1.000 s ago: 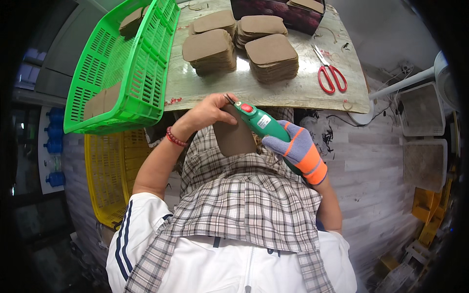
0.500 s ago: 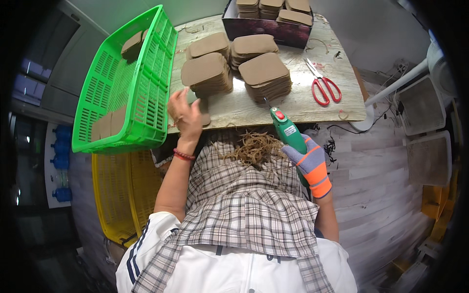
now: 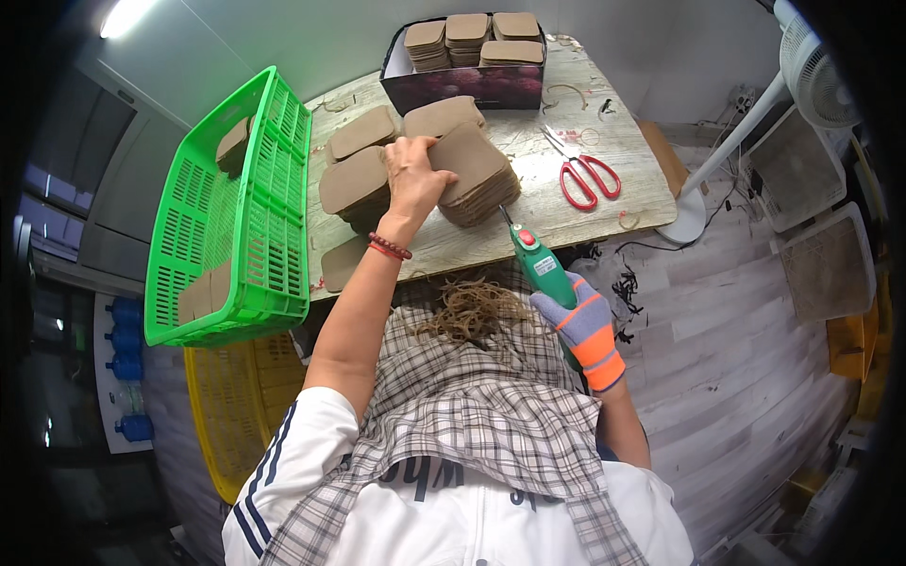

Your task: The person uses a rotary tool to smooth the edges of stacked brown cardboard pieces. They pick up each piece from a green basket, run the tool along the edges, and place the finished pieces on the table.

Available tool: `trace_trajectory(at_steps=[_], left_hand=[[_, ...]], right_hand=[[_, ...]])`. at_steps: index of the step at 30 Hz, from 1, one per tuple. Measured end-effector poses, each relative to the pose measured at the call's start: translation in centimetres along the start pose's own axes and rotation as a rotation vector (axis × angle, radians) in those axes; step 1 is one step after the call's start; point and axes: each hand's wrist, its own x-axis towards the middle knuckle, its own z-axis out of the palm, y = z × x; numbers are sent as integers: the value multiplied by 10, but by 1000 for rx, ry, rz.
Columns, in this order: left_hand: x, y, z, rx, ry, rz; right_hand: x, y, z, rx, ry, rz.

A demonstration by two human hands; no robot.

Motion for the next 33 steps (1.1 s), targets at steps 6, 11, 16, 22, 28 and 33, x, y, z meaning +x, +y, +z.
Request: trace_trajectory(at_steps=[6, 11, 16, 22, 28, 33], left_hand=[[-19, 7, -6, -1264, 18, -603], [-42, 47, -21, -1972, 236, -927], [-51, 53, -14, -2160, 252, -936], [-55, 62, -15, -2184, 211, -922], [-72, 63, -7, -2176, 103, -857], [-94, 65, -4, -2134, 13, -846]], right_hand=[[5, -3, -2, 64, -4, -7], [4, -23, 1, 170, -20, 39], [1, -40, 5, 224, -81, 64], [-2, -47, 5, 255, -95, 72], [-2, -50, 2, 251, -73, 58], [0, -53, -1, 242, -53, 55]])
